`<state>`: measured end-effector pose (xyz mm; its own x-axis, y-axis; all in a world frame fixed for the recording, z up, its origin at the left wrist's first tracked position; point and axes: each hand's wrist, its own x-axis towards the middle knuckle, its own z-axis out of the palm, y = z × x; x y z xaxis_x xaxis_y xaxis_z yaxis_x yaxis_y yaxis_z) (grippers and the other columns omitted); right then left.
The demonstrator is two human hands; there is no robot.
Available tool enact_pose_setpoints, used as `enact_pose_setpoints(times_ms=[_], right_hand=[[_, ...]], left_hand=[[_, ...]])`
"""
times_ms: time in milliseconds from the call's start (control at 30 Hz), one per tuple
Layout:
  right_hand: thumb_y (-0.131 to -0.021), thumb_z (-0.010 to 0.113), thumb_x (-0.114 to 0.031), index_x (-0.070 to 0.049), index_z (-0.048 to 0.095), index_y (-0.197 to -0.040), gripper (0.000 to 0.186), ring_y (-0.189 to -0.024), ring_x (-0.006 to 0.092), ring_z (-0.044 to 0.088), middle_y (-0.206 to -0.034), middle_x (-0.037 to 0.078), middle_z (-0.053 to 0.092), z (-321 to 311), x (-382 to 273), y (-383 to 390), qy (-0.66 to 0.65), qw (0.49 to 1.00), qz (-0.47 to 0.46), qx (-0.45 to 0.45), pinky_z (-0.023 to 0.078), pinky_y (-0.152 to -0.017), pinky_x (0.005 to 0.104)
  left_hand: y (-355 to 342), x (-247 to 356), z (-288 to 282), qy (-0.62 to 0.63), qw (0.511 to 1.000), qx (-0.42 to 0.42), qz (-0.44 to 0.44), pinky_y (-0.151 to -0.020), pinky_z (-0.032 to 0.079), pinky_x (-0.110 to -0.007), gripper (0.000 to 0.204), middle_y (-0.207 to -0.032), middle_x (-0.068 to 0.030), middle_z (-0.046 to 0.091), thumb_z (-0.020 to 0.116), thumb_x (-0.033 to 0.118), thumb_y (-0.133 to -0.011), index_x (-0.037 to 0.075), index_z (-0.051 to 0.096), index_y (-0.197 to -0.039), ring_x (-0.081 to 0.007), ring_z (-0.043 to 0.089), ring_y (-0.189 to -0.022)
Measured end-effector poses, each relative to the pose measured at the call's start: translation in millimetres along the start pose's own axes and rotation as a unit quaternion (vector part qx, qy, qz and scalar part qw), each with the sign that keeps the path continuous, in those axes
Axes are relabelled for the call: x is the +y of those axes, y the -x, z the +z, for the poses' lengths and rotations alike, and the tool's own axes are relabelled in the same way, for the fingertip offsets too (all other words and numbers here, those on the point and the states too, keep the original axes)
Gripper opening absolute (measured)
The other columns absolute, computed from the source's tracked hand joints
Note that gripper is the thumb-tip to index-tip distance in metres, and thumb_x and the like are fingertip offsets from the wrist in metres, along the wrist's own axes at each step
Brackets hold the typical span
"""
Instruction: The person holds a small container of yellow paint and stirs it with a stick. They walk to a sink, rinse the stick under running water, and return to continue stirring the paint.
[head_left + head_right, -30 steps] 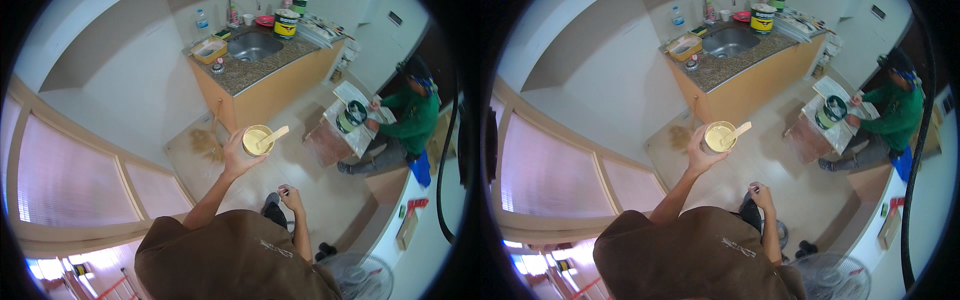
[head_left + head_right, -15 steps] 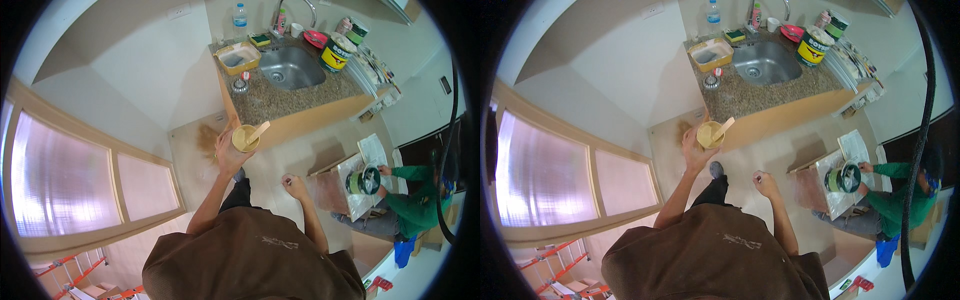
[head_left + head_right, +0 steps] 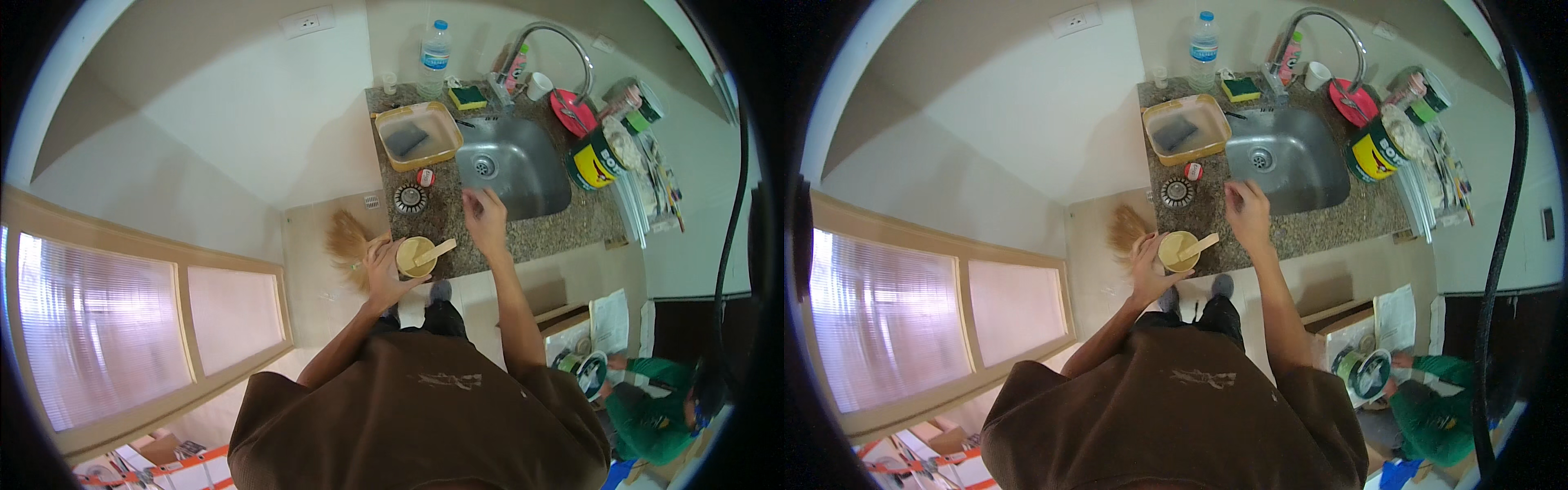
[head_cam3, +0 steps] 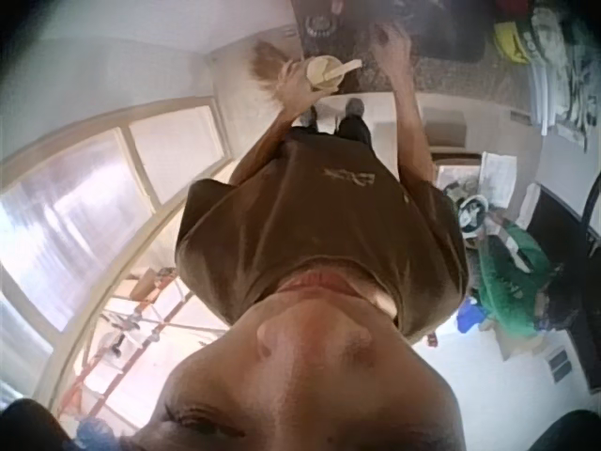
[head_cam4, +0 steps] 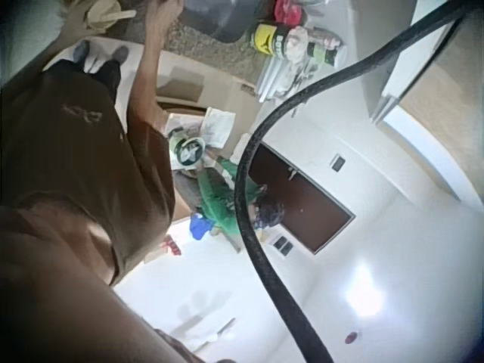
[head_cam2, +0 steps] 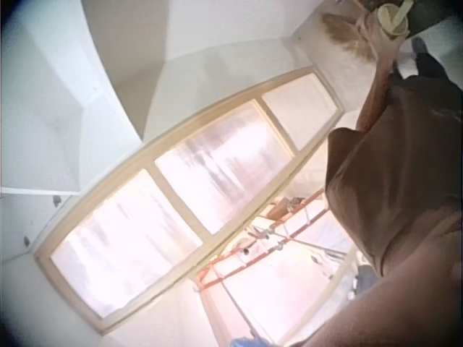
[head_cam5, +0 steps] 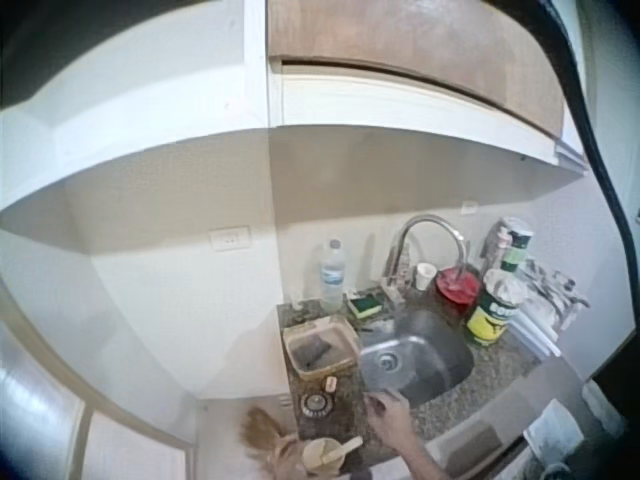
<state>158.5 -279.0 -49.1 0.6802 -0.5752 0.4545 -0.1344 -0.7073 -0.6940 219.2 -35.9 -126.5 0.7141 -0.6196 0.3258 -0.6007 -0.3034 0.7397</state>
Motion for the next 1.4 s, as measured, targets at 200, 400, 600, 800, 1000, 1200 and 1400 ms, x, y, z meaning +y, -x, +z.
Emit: enact_pose_setpoints(times_ms=[200,400,600,800,1000,1200,1400], right_hand=[[-0.09,0.072,-0.006,-0.001,0.075,-0.108,0.019,-0.096,0.0351,0.067,-0.105,0.015,0.066,72,48,-99,0.076,0.982,-0.125,-0.118,0.053,-0.085,0.0465],[-0.088,0.073,-0.008,-0.003,0.076,-0.1,0.013,-0.102,0.0335,0.064,-0.104,0.012,0.065,84,88,-124,0.081,0.945,-0.23,-0.217,0.051,-0.09,0.0467],[-0.087,0.073,-0.008,-0.004,0.075,-0.096,0.009,-0.105,0.0303,0.061,-0.102,0.009,0.062,65,97,-115,0.107,0.943,-0.219,-0.228,0.048,-0.094,0.0464],[-0.088,0.072,-0.005,-0.001,0.074,-0.097,0.01,-0.103,0.0331,0.061,-0.103,0.011,0.063,47,94,-111,0.099,0.942,-0.221,-0.233,0.048,-0.094,0.0468],[-0.09,0.069,-0.005,-0.002,0.075,-0.098,0.011,-0.104,0.0364,0.065,-0.107,0.017,0.069,86,67,-176,0.014,0.966,-0.184,-0.179,0.05,-0.095,0.0462],[-0.079,0.078,-0.01,-0.003,0.078,-0.097,0.02,-0.086,0.0336,0.074,-0.093,0.02,0.075,199,92,-291,0.085,0.912,-0.117,-0.384,0.058,-0.08,0.0458],[-0.072,0.081,-0.013,-0.004,0.077,-0.089,0.019,-0.088,0.0352,0.074,-0.09,0.019,0.076,242,114,-311,0.179,0.864,-0.103,-0.46,0.058,-0.081,0.0453]], left_hand=[[-3,-7,30,0.042,0.997,0.065,-0.023,-0.113,0.034,-0.049,0.087,-0.126,-0.0076,0.069,0.1,0.037,-0.058,0.008,0.066,-0.133,-0.0323,0.05,-0.129],[-2,16,42,0.006,0.987,0.12,-0.109,-0.113,0.036,-0.048,0.084,-0.127,-0.0095,0.07,0.1,0.031,-0.057,0.007,0.067,-0.131,-0.0343,0.053,-0.128],[-3,6,50,0.012,0.988,0.108,-0.107,-0.111,0.034,-0.047,0.091,-0.128,-0.0052,0.069,0.1,0.039,-0.055,0.012,0.066,-0.135,-0.0311,0.05,-0.131],[-4,-3,46,0.024,0.989,0.071,-0.124,-0.113,0.029,-0.046,0.095,-0.134,-0.0025,0.067,0.099,0.046,-0.054,0.014,0.065,-0.137,-0.0302,0.049,-0.133],[-6,6,33,0.014,0.989,0.062,-0.136,-0.115,0.033,-0.048,0.089,-0.131,-0.0056,0.07,0.101,0.037,-0.056,0.01,0.067,-0.133,-0.0315,0.051,-0.132],[-1,17,20,0.0,0.985,0.1,-0.138,-0.114,0.033,-0.05,0.09,-0.132,-0.0066,0.07,0.102,0.037,-0.054,0.01,0.067,-0.132,-0.0352,0.051,-0.132],[8,26,1,-0.025,0.972,0.141,-0.186,-0.112,0.036,-0.05,0.086,-0.129,-0.0073,0.07,0.102,0.033,-0.055,0.009,0.068,-0.13,-0.0348,0.05,-0.131]])
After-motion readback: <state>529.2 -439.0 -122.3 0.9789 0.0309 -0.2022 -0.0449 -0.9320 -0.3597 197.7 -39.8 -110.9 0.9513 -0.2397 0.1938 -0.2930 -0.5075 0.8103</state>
